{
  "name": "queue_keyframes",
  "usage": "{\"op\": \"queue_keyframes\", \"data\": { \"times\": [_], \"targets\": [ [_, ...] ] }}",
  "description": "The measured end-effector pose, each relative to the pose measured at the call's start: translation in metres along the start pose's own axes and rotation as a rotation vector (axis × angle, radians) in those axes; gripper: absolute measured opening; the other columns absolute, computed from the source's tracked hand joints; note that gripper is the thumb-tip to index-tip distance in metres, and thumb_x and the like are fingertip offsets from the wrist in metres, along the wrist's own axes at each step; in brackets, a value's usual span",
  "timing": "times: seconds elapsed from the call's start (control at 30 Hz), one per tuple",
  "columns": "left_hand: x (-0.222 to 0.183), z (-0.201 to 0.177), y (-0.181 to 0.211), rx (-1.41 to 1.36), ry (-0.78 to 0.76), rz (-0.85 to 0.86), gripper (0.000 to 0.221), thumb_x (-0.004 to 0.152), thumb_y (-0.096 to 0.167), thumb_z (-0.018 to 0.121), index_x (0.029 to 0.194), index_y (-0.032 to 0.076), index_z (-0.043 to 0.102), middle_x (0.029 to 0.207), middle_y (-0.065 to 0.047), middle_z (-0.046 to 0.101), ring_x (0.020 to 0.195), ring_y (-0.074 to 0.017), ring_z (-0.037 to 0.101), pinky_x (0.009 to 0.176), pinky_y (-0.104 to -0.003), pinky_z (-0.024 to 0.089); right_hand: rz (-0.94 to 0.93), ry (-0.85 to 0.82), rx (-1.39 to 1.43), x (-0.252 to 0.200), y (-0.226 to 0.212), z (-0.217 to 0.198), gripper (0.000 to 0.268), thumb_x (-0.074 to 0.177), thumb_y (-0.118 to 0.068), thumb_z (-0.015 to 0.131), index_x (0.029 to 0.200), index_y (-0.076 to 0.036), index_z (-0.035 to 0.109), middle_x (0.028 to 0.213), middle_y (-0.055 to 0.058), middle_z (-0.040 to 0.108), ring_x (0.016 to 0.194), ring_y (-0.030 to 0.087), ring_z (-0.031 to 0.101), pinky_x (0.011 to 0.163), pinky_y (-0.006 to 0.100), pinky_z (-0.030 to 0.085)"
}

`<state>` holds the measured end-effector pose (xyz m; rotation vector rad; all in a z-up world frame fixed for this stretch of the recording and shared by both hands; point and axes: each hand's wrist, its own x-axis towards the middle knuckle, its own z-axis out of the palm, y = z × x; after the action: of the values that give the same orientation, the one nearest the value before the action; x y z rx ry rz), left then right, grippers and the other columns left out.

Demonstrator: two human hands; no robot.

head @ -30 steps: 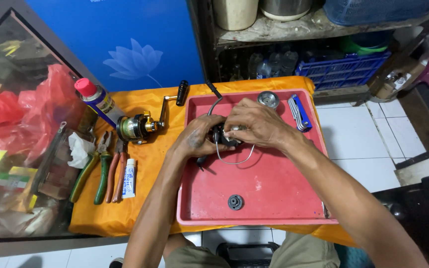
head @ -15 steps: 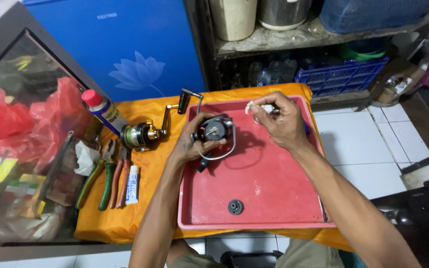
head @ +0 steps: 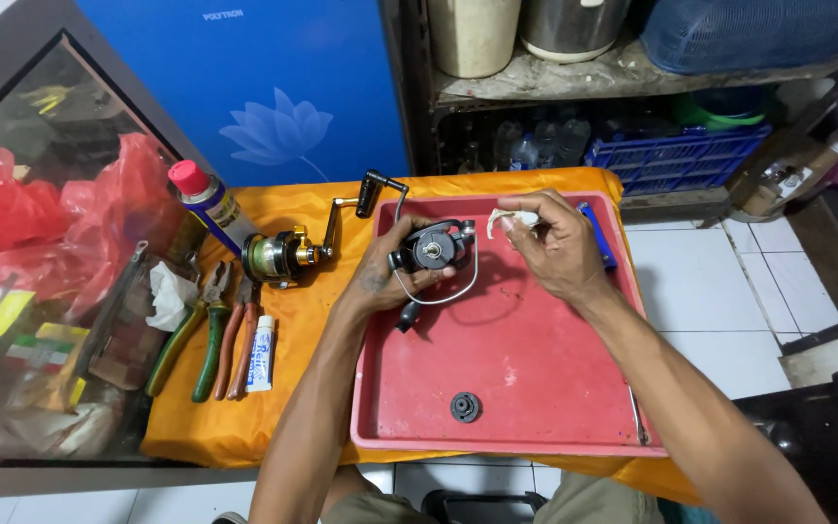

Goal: Disassembling a fishing reel for maintenance using a screwdriver

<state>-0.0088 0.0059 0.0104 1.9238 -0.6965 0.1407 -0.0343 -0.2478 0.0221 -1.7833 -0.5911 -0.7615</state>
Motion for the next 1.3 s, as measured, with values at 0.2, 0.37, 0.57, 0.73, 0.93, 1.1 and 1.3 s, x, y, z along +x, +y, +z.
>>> {"op": "queue_keyframes", "data": {
  "times": [0.2, 0.37, 0.57, 0.73, 0.93, 1.1, 1.3],
  "targets": [
    [0.003, 0.001, 0.009, 0.027, -0.048, -0.008, 0.066, 0.068, 0.026, 0.094, 0.125, 0.011, 0.065, 0.111, -0.022, 0.074, 0.110, -0.0469, 0.067, 0.095, -0.056, 0.052, -0.014, -0.004, 0.016, -0.004, 0.004, 0.003, 0.016, 0.099, -0.004, 0.070, 0.114, -0.001, 0.076, 0.093, 0.015, 0.068, 0.072, 0.020, 0.069, 0.058, 0.030, 0.055],
    [0.002, 0.001, 0.010, 0.043, -0.025, 0.001, 0.064, 0.066, 0.031, 0.095, 0.119, 0.011, 0.066, 0.102, -0.022, 0.074, 0.102, -0.0472, 0.069, 0.090, -0.054, 0.054, -0.214, -0.027, -0.129, -0.008, -0.009, 0.000, 0.014, 0.095, -0.009, 0.075, 0.109, -0.005, 0.078, 0.096, 0.012, 0.072, 0.085, 0.031, 0.071, 0.070, 0.038, 0.055],
    [0.004, 0.001, -0.002, 0.142, -0.042, -0.045, 0.065, 0.064, 0.038, 0.095, 0.119, 0.018, 0.066, 0.096, -0.016, 0.075, 0.099, -0.0415, 0.071, 0.088, -0.052, 0.055, -0.354, -0.181, -0.288, -0.014, -0.029, 0.014, 0.011, 0.092, -0.016, 0.075, 0.101, -0.013, 0.080, 0.097, 0.007, 0.074, 0.094, 0.030, 0.068, 0.085, 0.040, 0.054],
    [0.005, 0.001, -0.004, 0.243, -0.129, -0.138, 0.064, 0.063, 0.039, 0.089, 0.120, 0.022, 0.066, 0.095, -0.013, 0.076, 0.099, -0.0404, 0.072, 0.088, -0.053, 0.055, -0.369, -0.234, -0.549, -0.022, -0.016, 0.026, 0.011, 0.092, -0.023, 0.071, 0.098, -0.018, 0.078, 0.089, 0.004, 0.071, 0.093, 0.027, 0.066, 0.079, 0.038, 0.054],
    [0.008, 0.002, -0.011, 0.306, -0.127, -0.189, 0.063, 0.062, 0.044, 0.087, 0.118, 0.024, 0.066, 0.090, -0.012, 0.077, 0.094, -0.0375, 0.073, 0.086, -0.052, 0.055, -0.420, -0.248, -0.715, -0.029, -0.013, 0.040, 0.014, 0.098, -0.026, 0.065, 0.103, -0.020, 0.077, 0.086, 0.001, 0.073, 0.083, 0.022, 0.067, 0.068, 0.035, 0.053],
    [0.005, 0.002, -0.014, 0.310, -0.138, -0.196, 0.063, 0.061, 0.040, 0.084, 0.118, 0.022, 0.065, 0.092, -0.015, 0.076, 0.097, -0.0403, 0.072, 0.087, -0.054, 0.054, -0.277, -0.308, -0.725, -0.030, -0.018, 0.051, 0.018, 0.100, -0.029, 0.058, 0.106, -0.025, 0.075, 0.084, -0.001, 0.066, 0.077, 0.021, 0.067, 0.062, 0.033, 0.056],
    [0.006, 0.000, -0.010, 0.311, -0.128, -0.202, 0.059, 0.065, 0.042, 0.082, 0.119, 0.022, 0.065, 0.092, -0.015, 0.076, 0.097, -0.0402, 0.072, 0.087, -0.055, 0.054, -0.175, -0.366, -0.565, -0.027, -0.030, 0.046, 0.020, 0.093, -0.025, 0.065, 0.107, -0.021, 0.079, 0.088, 0.006, 0.061, 0.085, 0.029, 0.067, 0.067, 0.039, 0.057]
  ]
}}
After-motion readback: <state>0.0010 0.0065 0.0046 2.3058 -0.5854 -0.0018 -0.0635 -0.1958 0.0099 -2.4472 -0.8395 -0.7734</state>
